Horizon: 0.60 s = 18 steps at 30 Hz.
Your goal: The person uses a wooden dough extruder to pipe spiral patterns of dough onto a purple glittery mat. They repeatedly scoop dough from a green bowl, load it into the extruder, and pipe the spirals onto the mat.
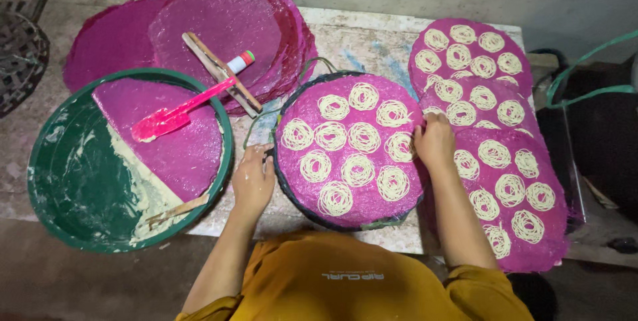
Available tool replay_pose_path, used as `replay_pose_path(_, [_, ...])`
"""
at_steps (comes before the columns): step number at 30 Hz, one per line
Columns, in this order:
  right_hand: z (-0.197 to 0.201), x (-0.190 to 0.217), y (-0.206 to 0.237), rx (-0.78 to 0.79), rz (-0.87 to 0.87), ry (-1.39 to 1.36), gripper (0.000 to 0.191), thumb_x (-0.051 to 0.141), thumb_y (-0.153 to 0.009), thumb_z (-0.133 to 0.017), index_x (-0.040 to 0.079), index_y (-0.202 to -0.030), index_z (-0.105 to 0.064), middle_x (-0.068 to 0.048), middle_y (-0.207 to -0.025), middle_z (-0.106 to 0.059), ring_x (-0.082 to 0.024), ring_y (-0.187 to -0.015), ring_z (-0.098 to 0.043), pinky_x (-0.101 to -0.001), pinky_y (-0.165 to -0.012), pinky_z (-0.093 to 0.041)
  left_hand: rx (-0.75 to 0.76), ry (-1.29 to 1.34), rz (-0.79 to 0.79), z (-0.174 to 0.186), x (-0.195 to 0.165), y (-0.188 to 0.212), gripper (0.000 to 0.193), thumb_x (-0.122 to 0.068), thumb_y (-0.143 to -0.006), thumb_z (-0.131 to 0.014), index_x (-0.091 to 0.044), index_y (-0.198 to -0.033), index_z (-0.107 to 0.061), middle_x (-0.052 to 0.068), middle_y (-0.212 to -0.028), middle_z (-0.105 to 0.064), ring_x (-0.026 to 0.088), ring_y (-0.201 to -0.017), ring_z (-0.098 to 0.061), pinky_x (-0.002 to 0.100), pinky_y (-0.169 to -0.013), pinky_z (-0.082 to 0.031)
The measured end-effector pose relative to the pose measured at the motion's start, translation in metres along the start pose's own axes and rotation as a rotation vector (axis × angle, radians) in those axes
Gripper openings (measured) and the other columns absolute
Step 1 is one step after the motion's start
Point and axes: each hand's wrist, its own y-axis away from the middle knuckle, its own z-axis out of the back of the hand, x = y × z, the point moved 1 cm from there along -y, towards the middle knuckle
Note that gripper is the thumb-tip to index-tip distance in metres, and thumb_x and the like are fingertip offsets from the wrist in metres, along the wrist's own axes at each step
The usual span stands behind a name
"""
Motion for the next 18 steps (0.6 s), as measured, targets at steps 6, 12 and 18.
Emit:
replay_pose_path(6, [0.001, -0.006, -0.015, 0.219, -0.088, 0.149, 0.024, 0.017, -0.091, -0.072, 0.006, -0.112, -0.075, -0.024, -0.107, -0.071, -0.042, -0.1, -0.069, -0.0517, -0.091, -0.055, 0.008, -0.011, 0.031, -0.005, 0.01, 0.003, 0.028, -0.013, -0.094, -0.059, -0.007, -0.12, -0.066, 0.02, -0.115, -0.065, 0.042, -0.103, -0.065, 0.05, -0.084, -0.052])
replay_pose_path(12, [-0.002, -0.006, -0.023, 0.088, 0.089, 0.135, 0.029, 0.019, -0.083, -0.077, 0.005, -0.108, -0.076, -0.024, -0.108, -0.071, -0.042, -0.094, -0.068, -0.0513, -0.079, -0.055, 0.116, 0.031, 0.093, -0.024, 0.025, 0.007, 0.029, -0.014, -0.093, -0.062, -0.005, -0.12, -0.063, 0.023, -0.114, -0.064, 0.043, -0.101, -0.064, 0.051, -0.086, -0.052])
replay_pose_path(18, [-0.005, -0.013, -0.026, 0.294, -0.169, 0.18, 0.022, 0.024, -0.086, -0.075, 0.01, -0.102, -0.079, -0.02, -0.105, -0.074, -0.041, -0.096, -0.07, -0.0512, -0.083, -0.056, 0.073, 0.027, 0.011, -0.042, 0.036, 0.012, 0.032, -0.008, -0.09, -0.063, 0.003, -0.119, -0.057, 0.027, -0.115, -0.061, 0.047, -0.104, -0.061, 0.051, -0.088, -0.052])
